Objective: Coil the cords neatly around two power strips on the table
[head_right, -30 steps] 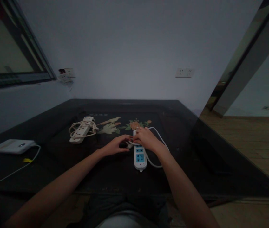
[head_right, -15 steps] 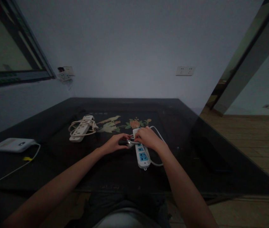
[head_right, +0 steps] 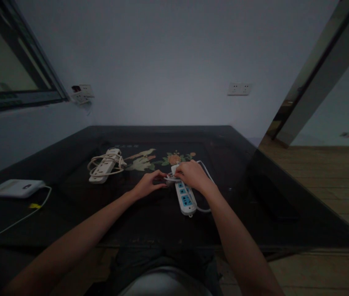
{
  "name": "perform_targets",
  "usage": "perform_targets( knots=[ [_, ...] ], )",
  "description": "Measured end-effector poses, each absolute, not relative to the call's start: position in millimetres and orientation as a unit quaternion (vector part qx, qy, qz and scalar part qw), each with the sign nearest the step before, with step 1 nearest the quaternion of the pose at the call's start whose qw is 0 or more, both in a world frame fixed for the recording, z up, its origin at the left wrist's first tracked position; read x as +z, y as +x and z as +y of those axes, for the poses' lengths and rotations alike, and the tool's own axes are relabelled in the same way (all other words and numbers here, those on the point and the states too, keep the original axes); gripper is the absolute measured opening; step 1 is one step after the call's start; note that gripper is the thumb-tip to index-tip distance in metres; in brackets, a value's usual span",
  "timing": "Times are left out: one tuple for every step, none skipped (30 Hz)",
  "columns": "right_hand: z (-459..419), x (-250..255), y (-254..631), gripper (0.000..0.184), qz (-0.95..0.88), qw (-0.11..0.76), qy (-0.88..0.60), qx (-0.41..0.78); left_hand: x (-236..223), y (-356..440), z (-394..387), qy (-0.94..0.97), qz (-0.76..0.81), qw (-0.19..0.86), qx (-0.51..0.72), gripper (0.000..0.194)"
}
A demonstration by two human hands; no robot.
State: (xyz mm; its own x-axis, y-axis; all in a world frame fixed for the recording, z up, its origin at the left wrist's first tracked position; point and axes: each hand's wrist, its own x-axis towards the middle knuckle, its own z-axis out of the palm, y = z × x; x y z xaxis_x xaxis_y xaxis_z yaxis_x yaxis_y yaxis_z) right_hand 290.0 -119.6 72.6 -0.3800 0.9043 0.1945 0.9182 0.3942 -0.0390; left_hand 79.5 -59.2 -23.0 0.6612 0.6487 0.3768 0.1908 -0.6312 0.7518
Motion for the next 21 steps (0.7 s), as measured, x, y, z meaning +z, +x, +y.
perform_targets(
  knots=[
    [-119.7,72.8,289.9,0.018,-0.831,0.096,-0.547,-0.044,-22.8,79.8,-59.5,0.840,0.250,0.353,0.328,0.034],
    [-119.8,73.0,289.8,0.018,-0.833,0.101,-0.542,-0.051,-22.7,80.2,-59.7,0.838,0.249,0.357,0.330,0.037],
    [-119.7,73.0,289.7,0.018,-0.836,0.107,-0.535,-0.060,-22.8,80.7,-59.9,0.835,0.248,0.362,0.331,0.041],
    [-119.6,73.0,289.6,0.018,-0.839,0.112,-0.528,-0.070,-22.9,81.2,-60.0,0.833,0.248,0.365,0.333,0.045],
    [-119.5,73.0,289.5,0.018,-0.841,0.117,-0.522,-0.079,-23.0,81.6,-60.2,0.831,0.251,0.366,0.335,0.048],
    [-119.3,73.0,289.6,0.019,-0.841,0.122,-0.519,-0.090,-22.9,82.0,-60.5,0.829,0.255,0.366,0.337,0.050],
    [-119.1,73.0,290.0,0.020,-0.839,0.127,-0.519,-0.101,-22.6,82.2,-60.9,0.829,0.260,0.363,0.337,0.050],
    [-118.9,72.9,290.6,0.020,-0.835,0.135,-0.522,-0.111,-22.1,82.2,-61.4,0.832,0.263,0.358,0.333,0.046],
    [-118.5,72.7,291.6,0.021,-0.827,0.147,-0.530,-0.120,-21.3,82.2,-62.1,0.838,0.263,0.351,0.327,0.039],
    [-118.2,72.5,293.1,0.022,-0.816,0.164,-0.539,-0.127,-20.3,82.1,-62.9,0.845,0.260,0.342,0.319,0.031],
    [-117.8,72.2,294.9,0.023,-0.803,0.185,-0.551,-0.131,-19.2,82.0,-63.7,0.853,0.256,0.331,0.313,0.024],
    [-117.5,72.1,297.0,0.023,-0.788,0.212,-0.563,-0.130,-18.1,81.9,-64.5,0.860,0.252,0.319,0.308,0.017],
    [-117.2,72.2,299.5,0.024,-0.770,0.246,-0.575,-0.124,-17.1,81.7,-65.0,0.866,0.250,0.307,0.304,0.012],
    [-116.9,72.8,302.3,0.024,-0.752,0.285,-0.584,-0.112,-16.3,81.5,-65.3,0.871,0.251,0.295,0.302,0.009],
    [-116.6,74.1,305.6,0.025,-0.733,0.328,-0.588,-0.098,-15.6,81.2,-65.5,0.875,0.254,0.284,0.300,0.008],
    [-116.3,76.1,309.4,0.026,-0.713,0.372,-0.588,-0.084,-15.1,80.7,-65.4,0.878,0.257,0.275,0.296,0.008],
    [-115.8,78.7,314.0,0.026,-0.693,0.418,-0.583,-0.075,-14.6,80.1,-65.1,0.881,0.259,0.268,0.291,0.008],
    [-115.3,81.9,319.5,0.026,-0.672,0.461,-0.575,-0.069,-14.1,79.4,-64.7,0.884,0.261,0.262,0.286,0.009],
    [-114.6,85.2,326.1,0.026,-0.652,0.502,-0.565,-0.066,-13.6,78.4,-64.3,0.886,0.264,0.258,0.282,0.009],
    [-113.8,88.5,333.8,0.026,-0.628,0.539,-0.557,-0.065,-12.9,77.3,-63.8,0.887,0.265,0.254,0.280,0.010],
    [-113.1,91.2,342.6,0.026,-0.603,0.574,-0.551,-0.062,-12.1,76.0,-63.2,0.888,0.268,0.249,0.279,0.009]
  ],
)
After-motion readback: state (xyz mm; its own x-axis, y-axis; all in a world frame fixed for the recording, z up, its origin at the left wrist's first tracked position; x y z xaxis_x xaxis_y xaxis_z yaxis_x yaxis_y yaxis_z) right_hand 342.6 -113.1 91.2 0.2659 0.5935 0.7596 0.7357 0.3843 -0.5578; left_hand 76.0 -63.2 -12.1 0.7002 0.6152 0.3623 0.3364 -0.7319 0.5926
